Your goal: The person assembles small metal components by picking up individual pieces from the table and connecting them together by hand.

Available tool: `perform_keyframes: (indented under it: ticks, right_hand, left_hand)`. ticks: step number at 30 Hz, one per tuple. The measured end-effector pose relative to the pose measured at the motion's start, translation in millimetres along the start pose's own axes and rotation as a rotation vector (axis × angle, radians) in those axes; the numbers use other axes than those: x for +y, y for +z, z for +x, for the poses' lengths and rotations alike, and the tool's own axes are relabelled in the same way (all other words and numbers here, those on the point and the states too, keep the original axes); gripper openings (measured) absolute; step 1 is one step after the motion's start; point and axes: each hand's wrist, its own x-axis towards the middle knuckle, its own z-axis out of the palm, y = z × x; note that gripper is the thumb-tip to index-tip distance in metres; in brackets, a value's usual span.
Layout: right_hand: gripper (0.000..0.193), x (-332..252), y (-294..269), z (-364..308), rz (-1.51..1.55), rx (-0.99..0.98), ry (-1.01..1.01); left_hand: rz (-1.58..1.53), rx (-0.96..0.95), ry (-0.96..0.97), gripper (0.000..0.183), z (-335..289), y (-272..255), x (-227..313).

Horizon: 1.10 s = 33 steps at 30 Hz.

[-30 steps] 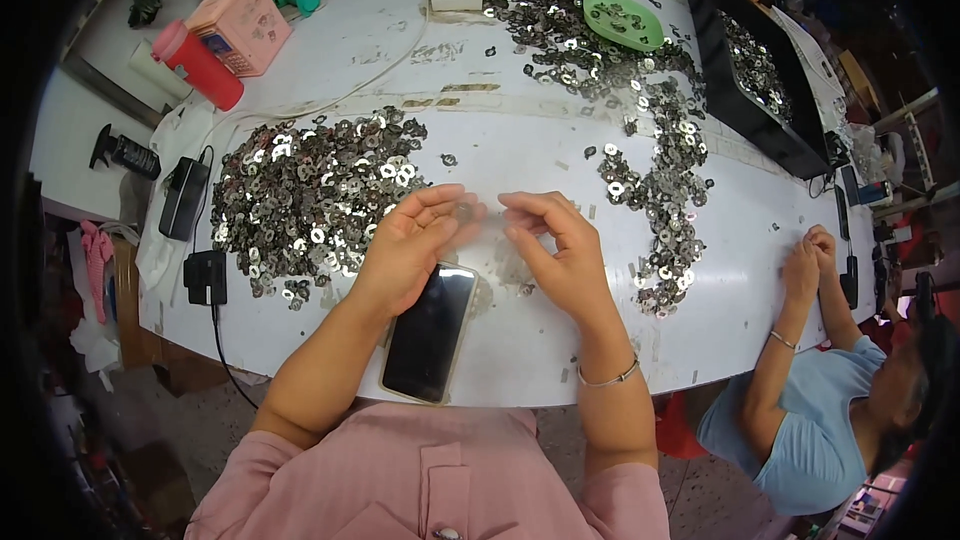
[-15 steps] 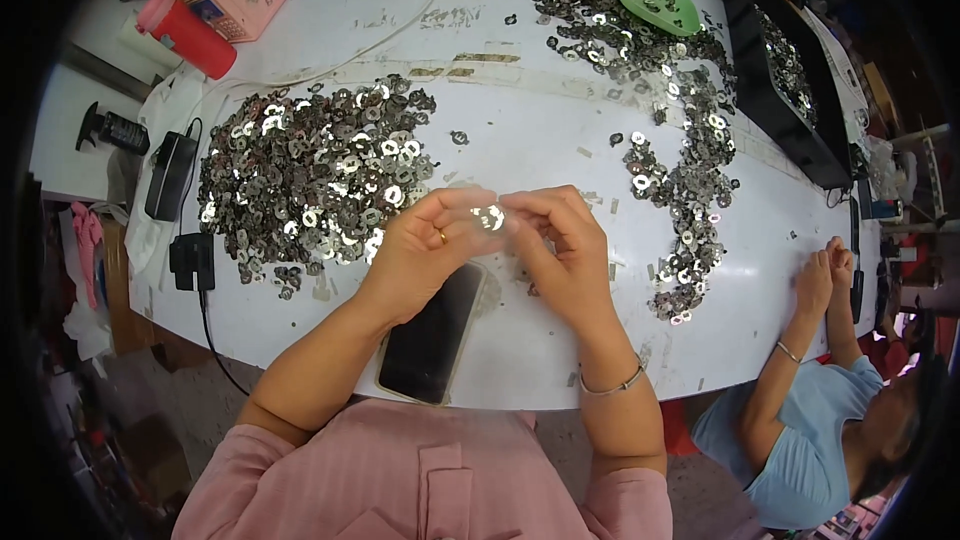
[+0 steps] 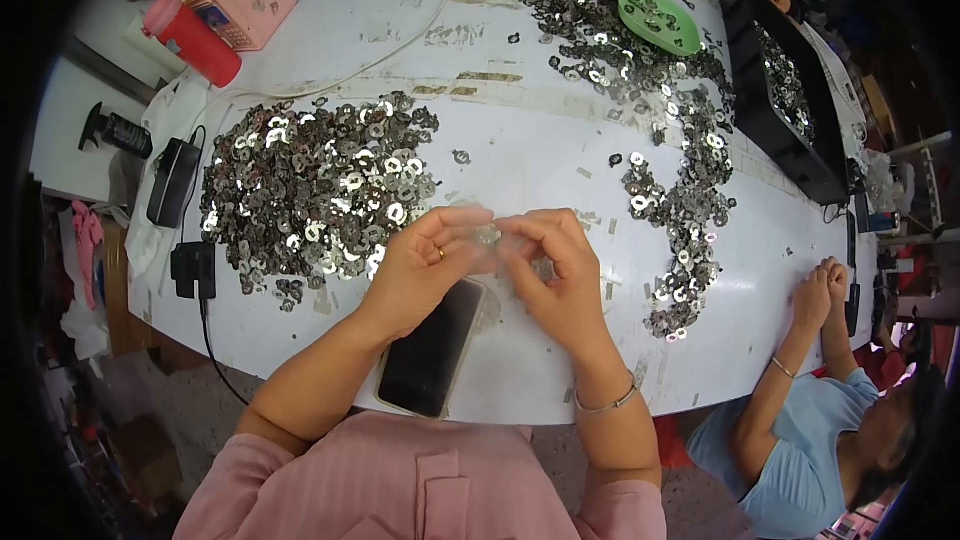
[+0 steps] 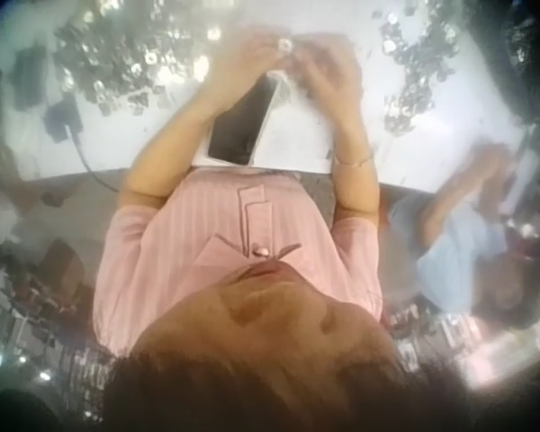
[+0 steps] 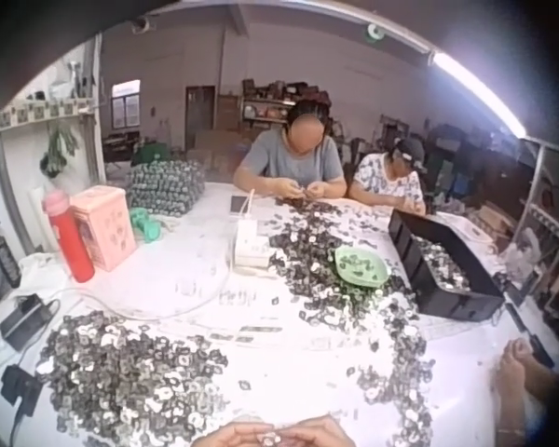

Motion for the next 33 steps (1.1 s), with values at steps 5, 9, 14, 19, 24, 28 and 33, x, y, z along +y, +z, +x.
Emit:
perform_keyframes:
  ticks: [5,9,14,19,24,28,33]
  right_hand:
    - [0.029,-11,6,1,-0.065,-0.013,-0.051]
    - [0.025,-7,3,0,-0.102,-0.025,-0.045]
    - [0.023,1,2,0,-0.016,0.028,-0.024]
    - [0.021,-10,3,2,-0.016,0.009,-0.005]
    - [0.018,-7,-1,1,-0.049,-0.007,-0.072]
    - [0.018,-7,-1,0,-0.039,-0.003,-0.097]
    - [0.019,-3,0,-2,0.038,-0.002,-0.074]
  left_hand:
    - [0.041,-0.022,0.017,0.031,-1,-7,-8]
    - [0.056,-0.012,0.124,0.03,0,-3,-7]
    - [0.037,-0.005,-0.011,0.03,2,-1,0]
    - [-0.043,0.002,-0.012,0.026,3,-6,-6]
    - [-0.043,0.012,-0.015,0.029,1,-6,-8]
    - [-0.087,0.0,-0.011,0.031,0,-4,-5]
    - [-0.11,0.002,-0.02,0.032,0,-4,-5]
